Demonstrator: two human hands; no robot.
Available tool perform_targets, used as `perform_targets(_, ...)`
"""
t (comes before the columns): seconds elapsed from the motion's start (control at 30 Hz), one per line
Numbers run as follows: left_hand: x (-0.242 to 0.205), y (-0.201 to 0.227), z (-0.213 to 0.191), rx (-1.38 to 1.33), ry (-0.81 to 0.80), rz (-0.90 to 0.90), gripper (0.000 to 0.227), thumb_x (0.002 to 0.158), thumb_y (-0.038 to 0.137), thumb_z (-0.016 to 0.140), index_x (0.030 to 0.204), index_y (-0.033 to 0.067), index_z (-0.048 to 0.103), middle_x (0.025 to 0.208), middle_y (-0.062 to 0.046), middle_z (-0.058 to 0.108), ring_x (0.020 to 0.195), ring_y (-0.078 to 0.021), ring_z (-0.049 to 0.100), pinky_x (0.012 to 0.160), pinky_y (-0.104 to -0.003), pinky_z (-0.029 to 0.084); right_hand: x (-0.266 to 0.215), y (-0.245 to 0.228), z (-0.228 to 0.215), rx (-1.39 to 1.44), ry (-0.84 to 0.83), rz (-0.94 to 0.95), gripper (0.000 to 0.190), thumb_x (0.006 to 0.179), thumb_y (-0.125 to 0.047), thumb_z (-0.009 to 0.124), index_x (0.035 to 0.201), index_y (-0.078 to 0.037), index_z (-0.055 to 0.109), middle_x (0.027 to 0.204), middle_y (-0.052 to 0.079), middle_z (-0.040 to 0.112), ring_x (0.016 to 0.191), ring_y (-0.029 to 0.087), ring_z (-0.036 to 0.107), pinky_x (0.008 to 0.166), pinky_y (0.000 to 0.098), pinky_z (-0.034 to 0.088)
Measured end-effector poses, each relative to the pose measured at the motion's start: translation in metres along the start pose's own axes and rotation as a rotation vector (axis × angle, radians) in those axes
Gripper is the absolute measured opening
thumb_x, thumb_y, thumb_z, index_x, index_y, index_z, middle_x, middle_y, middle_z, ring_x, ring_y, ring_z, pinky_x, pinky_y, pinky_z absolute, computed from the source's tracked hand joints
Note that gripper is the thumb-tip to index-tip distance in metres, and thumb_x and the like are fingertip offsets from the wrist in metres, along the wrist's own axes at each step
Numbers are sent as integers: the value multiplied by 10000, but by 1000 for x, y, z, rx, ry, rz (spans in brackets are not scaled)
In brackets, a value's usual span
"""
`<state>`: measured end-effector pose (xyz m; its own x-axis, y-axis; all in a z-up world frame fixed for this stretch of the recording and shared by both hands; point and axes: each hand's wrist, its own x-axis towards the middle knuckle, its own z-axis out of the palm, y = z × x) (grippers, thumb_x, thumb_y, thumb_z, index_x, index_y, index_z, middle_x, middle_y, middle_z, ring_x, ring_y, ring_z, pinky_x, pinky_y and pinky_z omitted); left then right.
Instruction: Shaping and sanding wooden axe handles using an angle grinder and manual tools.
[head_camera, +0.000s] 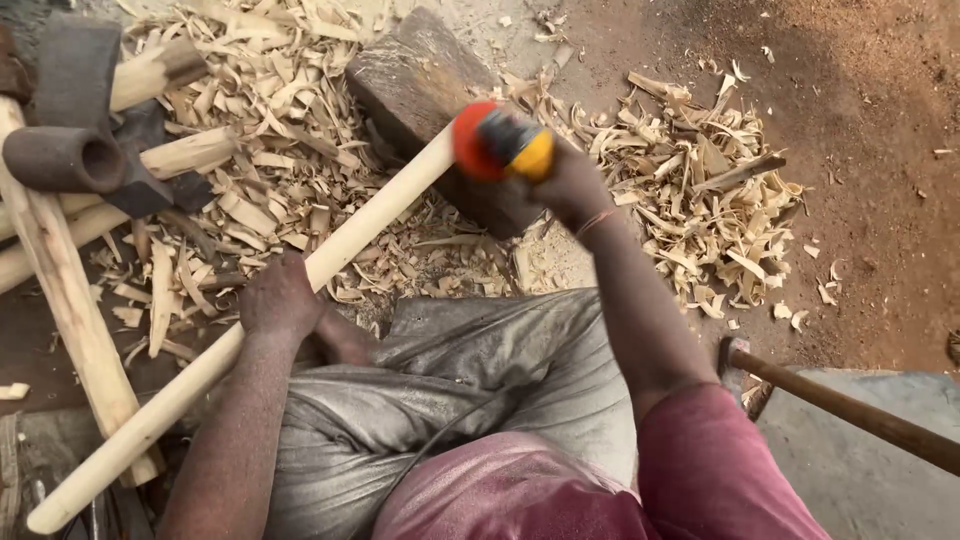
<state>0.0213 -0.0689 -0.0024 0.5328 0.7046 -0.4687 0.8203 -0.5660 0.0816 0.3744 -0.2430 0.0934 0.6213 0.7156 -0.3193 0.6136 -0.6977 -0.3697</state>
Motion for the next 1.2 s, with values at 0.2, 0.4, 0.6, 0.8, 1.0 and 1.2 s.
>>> perform_targets(0.2,3,0,-23,-120,-182,-86,598,869,293,834,1319,46,529,1115,-149,664,1035,-290,693,945,-496,588,1,-21,20,146,67,-115,576,757,-244,852,1251,-69,614,1034,117,743,960,250,724,899,370,596)
perform_targets(0.4,19,-14,-17,-236,-181,-40,630,862,298,822,1345,33,515,1141,-174,706,1056,-309,730,985,-499,588,-6,-50,52,-56,-231,-182,631,733,-252,783,1319,-144,576,999,94,766,901,253,769,835,364,627)
perform_targets(0.6,7,-16,-29,-293,-78,-18,502,859,358,800,1235,79,621,1153,-173,706,1124,-314,699,1002,-517,556,61,47,27,221,144,-136,670,650,-360,889,1227,-94,677,1074,127,773,977,270,745,877,394,580)
perform_targets(0.8,15,-16,-25,-228,-51,17,487,840,317,811,1245,122,626,1165,-125,712,1126,-294,683,1039,-523,509,-12,-59,32,89,100,-196,716,691,-509,952,1188,-84,661,1040,176,748,992,328,727,863,430,573)
perform_targets(1.0,25,-18,-33,-229,-184,-50,612,863,337,813,1331,40,551,1135,-172,712,1015,-297,729,937,-492,603,-4,-65,66,-54,-15,-492,679,672,-310,850,1274,-101,616,1013,139,749,950,345,724,855,441,586)
perform_targets(1.2,30,-21,-39,-194,-194,-13,684,853,355,828,1376,29,531,1129,-194,722,1014,-298,732,961,-469,589,39,1,26,866,39,-287,805,568,-87,798,1348,-68,602,1213,91,718,1094,218,733,950,345,624)
